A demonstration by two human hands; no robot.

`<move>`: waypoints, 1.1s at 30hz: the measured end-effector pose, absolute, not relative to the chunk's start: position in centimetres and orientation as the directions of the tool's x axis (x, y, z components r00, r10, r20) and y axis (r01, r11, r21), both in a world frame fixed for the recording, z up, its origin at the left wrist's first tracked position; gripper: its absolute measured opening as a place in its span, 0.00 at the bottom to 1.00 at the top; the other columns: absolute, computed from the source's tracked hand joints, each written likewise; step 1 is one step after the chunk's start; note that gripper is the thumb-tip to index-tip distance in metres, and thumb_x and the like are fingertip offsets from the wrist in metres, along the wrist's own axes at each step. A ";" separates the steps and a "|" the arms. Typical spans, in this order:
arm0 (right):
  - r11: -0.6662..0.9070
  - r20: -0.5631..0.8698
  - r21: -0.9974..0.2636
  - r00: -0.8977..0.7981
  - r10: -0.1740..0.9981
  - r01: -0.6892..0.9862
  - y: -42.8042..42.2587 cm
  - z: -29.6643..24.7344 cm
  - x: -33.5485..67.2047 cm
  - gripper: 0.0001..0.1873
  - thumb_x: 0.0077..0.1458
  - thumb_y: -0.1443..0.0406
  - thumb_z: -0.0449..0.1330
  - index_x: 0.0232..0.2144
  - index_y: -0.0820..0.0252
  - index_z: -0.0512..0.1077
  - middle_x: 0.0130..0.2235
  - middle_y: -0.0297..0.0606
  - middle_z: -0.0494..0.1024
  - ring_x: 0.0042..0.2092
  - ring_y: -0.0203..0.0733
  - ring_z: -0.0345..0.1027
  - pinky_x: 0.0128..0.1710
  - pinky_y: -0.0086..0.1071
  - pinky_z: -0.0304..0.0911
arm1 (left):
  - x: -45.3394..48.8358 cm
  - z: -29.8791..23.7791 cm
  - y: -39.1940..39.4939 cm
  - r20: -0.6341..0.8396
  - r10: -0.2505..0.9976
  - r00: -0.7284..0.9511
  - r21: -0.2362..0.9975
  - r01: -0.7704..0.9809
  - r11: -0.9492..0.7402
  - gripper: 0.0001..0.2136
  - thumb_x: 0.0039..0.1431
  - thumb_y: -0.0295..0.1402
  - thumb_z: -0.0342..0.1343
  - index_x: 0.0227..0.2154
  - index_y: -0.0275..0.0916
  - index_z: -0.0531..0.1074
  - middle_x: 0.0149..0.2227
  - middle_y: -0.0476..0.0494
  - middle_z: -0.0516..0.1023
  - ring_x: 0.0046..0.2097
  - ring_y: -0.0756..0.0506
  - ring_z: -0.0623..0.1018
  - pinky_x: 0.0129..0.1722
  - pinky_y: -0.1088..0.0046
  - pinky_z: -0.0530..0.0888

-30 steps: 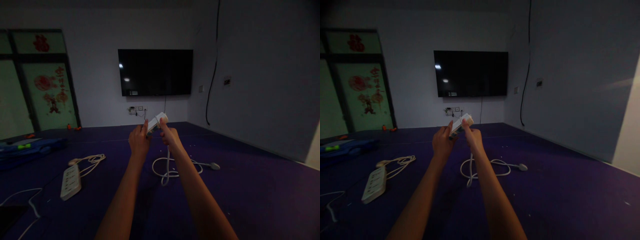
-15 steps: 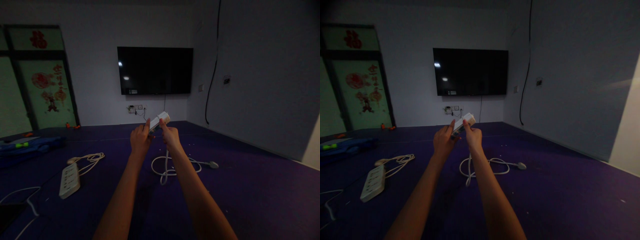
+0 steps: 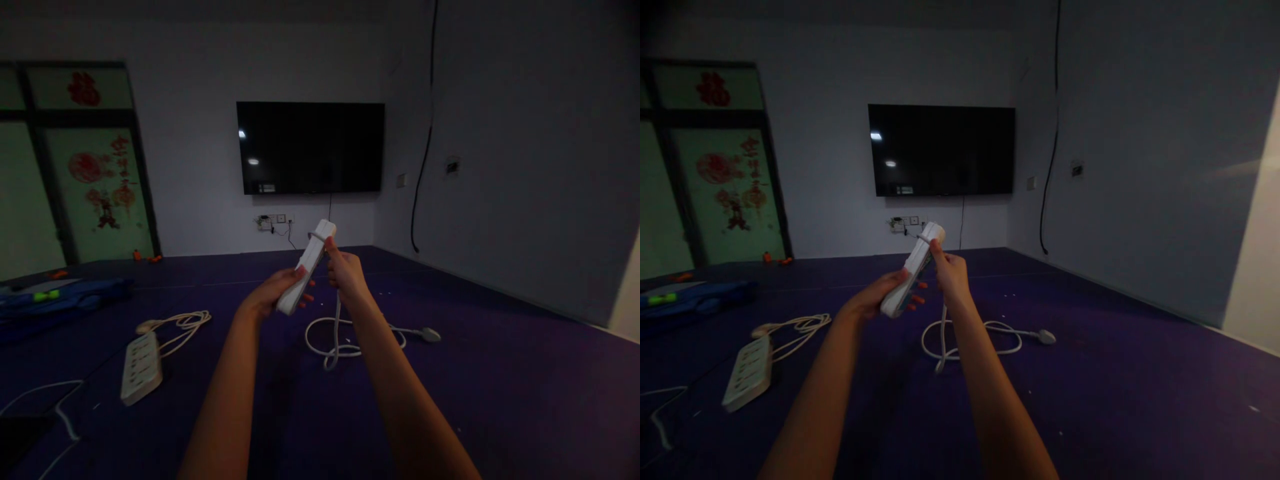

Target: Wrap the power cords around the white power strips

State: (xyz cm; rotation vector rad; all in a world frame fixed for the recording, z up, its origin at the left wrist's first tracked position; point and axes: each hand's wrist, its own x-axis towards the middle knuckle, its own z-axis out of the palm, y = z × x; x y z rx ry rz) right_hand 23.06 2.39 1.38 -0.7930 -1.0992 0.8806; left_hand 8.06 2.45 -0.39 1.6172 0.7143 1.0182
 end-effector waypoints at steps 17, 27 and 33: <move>0.208 0.211 -0.975 -0.019 0.977 -0.082 1.3 2.3 23.8 0.29 0.58 0.46 0.47 0.30 0.67 0.70 0.14 0.26 0.60 0.12 0.22 0.42 0.11 0.19 0.35 | 5.4 1.1 2.5 0.561 0.810 0.170 0.699 0.428 -0.573 0.29 0.35 0.40 0.67 0.43 0.33 0.72 0.40 0.39 0.78 0.40 0.43 0.76 0.37 0.69 0.71; 0.208 0.208 -0.972 0.011 0.978 -0.110 1.2 2.5 23.5 0.35 0.55 0.40 0.44 0.30 0.67 0.70 0.17 0.30 0.64 0.12 0.23 0.44 0.11 0.20 0.37 | 6.1 1.0 2.2 0.755 0.655 0.031 0.288 0.881 -0.374 0.27 0.45 0.41 0.62 0.51 0.43 0.67 0.43 0.42 0.78 0.43 0.40 0.76 0.36 0.68 0.70; 0.248 0.250 -0.968 0.113 0.962 0.036 1.5 2.1 23.2 0.32 0.50 0.41 0.52 0.32 0.67 0.72 0.18 0.31 0.65 0.14 0.24 0.46 0.11 0.22 0.39 | 6.3 0.4 2.7 0.851 0.505 0.142 0.057 0.932 -0.358 0.28 0.50 0.36 0.60 0.55 0.41 0.62 0.44 0.41 0.75 0.45 0.40 0.74 0.42 0.67 0.68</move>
